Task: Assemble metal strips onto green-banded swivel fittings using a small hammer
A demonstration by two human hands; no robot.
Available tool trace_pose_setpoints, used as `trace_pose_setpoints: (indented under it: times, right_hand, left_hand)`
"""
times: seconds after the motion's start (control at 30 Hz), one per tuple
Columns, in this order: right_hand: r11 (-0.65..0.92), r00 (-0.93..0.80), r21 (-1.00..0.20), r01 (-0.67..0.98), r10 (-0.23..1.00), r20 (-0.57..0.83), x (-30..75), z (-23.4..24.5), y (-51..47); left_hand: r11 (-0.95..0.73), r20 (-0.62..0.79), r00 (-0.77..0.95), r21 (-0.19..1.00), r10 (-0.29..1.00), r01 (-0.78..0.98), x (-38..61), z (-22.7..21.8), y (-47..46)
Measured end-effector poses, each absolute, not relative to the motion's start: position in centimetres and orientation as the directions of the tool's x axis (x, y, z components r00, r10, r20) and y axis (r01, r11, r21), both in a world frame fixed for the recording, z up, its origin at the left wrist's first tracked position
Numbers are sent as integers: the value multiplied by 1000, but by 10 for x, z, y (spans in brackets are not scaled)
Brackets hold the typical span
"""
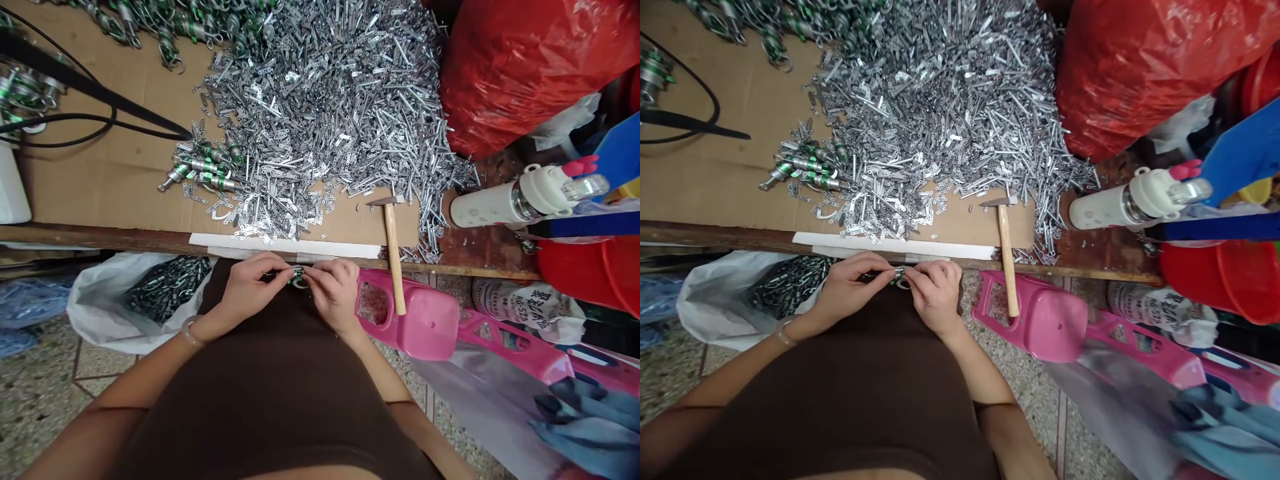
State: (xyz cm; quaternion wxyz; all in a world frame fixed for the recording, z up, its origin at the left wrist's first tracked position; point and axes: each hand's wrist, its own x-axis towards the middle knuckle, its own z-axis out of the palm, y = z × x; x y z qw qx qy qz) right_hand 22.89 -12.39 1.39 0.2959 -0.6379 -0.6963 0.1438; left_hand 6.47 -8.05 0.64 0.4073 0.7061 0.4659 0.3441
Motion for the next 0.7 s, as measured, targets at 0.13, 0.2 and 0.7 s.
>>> trace_pose_setpoints:
  times: [0.13, 0.2, 0.7]
  right_hand:
    - [139, -26, -558, 818, 978, 205, 230, 15, -122]
    - [134, -60, -610, 781, 988, 140, 230, 15, -121]
    - [-147, -28, -621, 770, 965, -263, 226, 4, -101]
  left_hand:
    - [-297, 138, 396, 878, 908, 376, 64, 6, -80]
    - [-342, 162, 427, 855, 890, 389, 63, 5, -80]
    - [-787, 454, 644, 310, 616, 534, 51, -40, -80]
